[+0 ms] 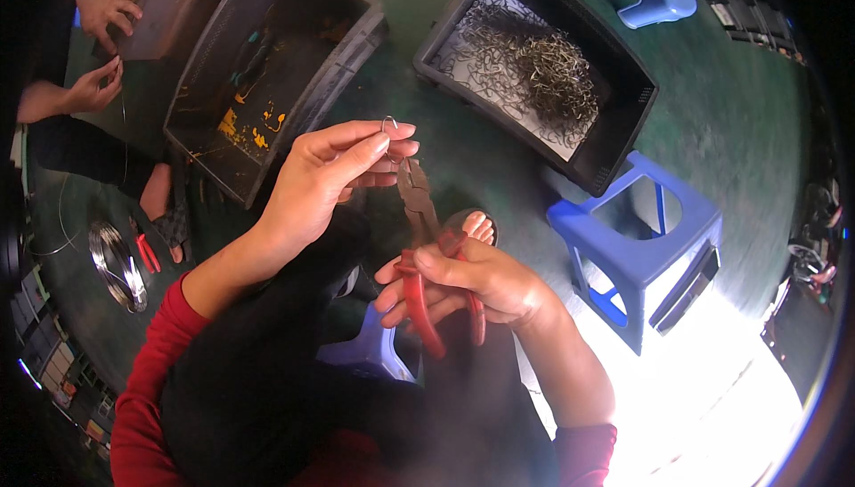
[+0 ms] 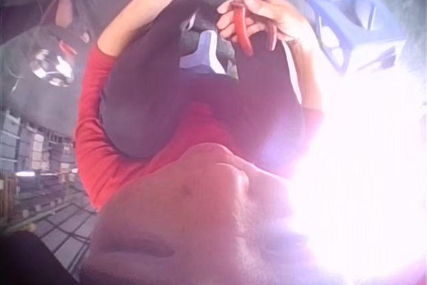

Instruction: The person uses pliers to bend small metal wires into loop shapes. They pick up wires from a black tray, bend them with the pliers, and place the finished pieces back into the tray.

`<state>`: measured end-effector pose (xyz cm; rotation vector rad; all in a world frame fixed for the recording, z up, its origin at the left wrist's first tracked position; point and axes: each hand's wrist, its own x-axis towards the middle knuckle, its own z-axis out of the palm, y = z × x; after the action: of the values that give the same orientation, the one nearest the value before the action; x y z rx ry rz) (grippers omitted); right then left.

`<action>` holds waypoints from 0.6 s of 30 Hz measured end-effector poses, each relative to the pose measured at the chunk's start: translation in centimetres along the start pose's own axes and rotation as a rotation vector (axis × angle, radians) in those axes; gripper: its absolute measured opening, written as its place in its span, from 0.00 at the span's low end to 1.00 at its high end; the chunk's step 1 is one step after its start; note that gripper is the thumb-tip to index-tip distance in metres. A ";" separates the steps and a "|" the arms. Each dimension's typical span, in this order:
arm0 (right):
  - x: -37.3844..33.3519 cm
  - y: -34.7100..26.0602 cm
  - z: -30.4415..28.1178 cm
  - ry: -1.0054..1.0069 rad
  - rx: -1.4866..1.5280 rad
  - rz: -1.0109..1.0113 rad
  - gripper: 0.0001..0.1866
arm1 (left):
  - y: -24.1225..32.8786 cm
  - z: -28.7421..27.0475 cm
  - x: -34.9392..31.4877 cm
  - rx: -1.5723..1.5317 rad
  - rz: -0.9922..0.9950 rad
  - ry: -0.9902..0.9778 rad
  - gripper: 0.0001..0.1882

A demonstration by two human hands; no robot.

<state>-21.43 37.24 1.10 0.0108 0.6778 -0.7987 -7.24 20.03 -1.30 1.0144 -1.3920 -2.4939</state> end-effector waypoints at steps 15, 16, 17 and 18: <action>-0.4 0.3 1.5 0.990 -1.210 -0.325 0.14 | 1.2 -2.3 0.7 0.174 0.009 -0.098 0.22; -0.3 0.3 1.4 1.008 -1.221 -0.334 0.14 | 1.4 -2.6 0.9 0.186 -0.019 -0.128 0.22; -0.2 0.3 1.4 1.024 -1.248 -0.355 0.13 | 1.6 -2.7 1.1 0.210 -0.053 -0.146 0.21; -0.2 0.3 1.3 1.047 -1.288 -0.370 0.13 | 1.8 -2.8 1.2 0.211 -0.045 -0.169 0.19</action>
<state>-20.57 37.27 2.16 -0.9424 2.1425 -0.5320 -6.89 16.49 -1.50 0.8940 -1.7307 -2.5595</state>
